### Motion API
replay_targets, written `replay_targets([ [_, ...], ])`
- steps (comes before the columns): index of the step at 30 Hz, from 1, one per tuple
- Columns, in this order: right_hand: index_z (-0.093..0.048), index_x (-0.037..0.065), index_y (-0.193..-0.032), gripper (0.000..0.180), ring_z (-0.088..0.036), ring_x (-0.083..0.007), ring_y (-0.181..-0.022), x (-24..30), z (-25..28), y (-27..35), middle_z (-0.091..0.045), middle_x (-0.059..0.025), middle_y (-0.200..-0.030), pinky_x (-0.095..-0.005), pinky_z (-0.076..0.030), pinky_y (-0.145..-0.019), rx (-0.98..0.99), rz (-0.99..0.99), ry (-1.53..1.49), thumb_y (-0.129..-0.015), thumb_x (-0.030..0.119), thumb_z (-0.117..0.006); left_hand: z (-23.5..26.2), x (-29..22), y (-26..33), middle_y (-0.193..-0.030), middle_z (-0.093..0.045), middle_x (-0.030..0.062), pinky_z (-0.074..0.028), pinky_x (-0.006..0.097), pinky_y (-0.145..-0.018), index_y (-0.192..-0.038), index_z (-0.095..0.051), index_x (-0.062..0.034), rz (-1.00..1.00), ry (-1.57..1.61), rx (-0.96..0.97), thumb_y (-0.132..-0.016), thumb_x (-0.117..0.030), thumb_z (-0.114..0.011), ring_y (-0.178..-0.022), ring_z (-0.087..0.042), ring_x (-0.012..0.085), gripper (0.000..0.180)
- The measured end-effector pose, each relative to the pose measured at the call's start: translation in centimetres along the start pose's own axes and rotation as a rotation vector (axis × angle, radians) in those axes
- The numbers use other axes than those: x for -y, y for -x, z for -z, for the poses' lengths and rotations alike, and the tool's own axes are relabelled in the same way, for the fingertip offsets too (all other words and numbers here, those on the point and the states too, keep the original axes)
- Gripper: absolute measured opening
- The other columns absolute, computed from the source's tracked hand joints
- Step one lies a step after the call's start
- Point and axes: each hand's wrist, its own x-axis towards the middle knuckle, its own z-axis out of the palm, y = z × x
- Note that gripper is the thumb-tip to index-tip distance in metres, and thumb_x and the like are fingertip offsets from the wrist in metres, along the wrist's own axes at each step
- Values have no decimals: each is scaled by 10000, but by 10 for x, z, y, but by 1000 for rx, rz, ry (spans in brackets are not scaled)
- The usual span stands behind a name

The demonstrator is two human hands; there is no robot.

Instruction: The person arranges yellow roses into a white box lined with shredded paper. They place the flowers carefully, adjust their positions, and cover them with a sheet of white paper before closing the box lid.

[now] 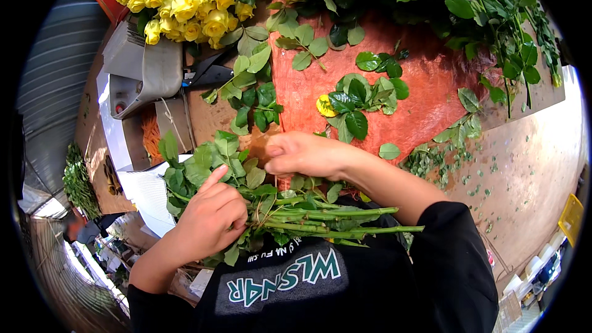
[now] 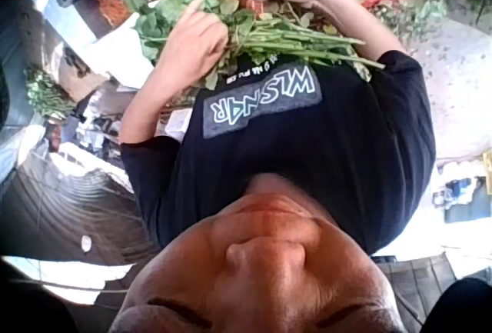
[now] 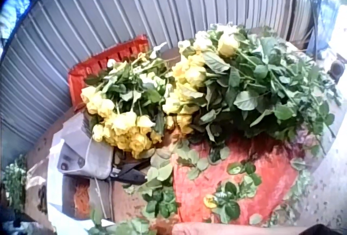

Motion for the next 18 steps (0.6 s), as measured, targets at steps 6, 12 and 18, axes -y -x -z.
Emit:
replay_targets([
  [6,-391,91,-695,176,-320,-30,-501,-7,0,-52,-371,69,-603,-203,-239,-424,203,-19,76,-743,63,-558,-4,3,-1,-648,-412,40,-288,478,-992,-637,-428,-76,-3,30,-43,-571,26,-617,-664,-474,226,224],
  [12,-434,81,-776,156,-361,-29,-511,-1,10,-39,-404,65,-605,-183,-270,-427,147,92,67,-787,118,-585,-7,5,-1,-643,-407,41,-289,471,-992,-652,-423,-79,-21,-9,-46,-569,15,-624,-679,-481,234,237],
  [18,-439,93,-854,162,-378,-42,-520,-3,27,-30,-539,-23,-761,-169,-276,-422,-110,121,46,-815,161,-580,-20,9,-3,-672,-454,33,-249,469,-1007,-702,-442,-97,-69,-73,-69,-579,-6,-640,-741,-513,228,250],
])
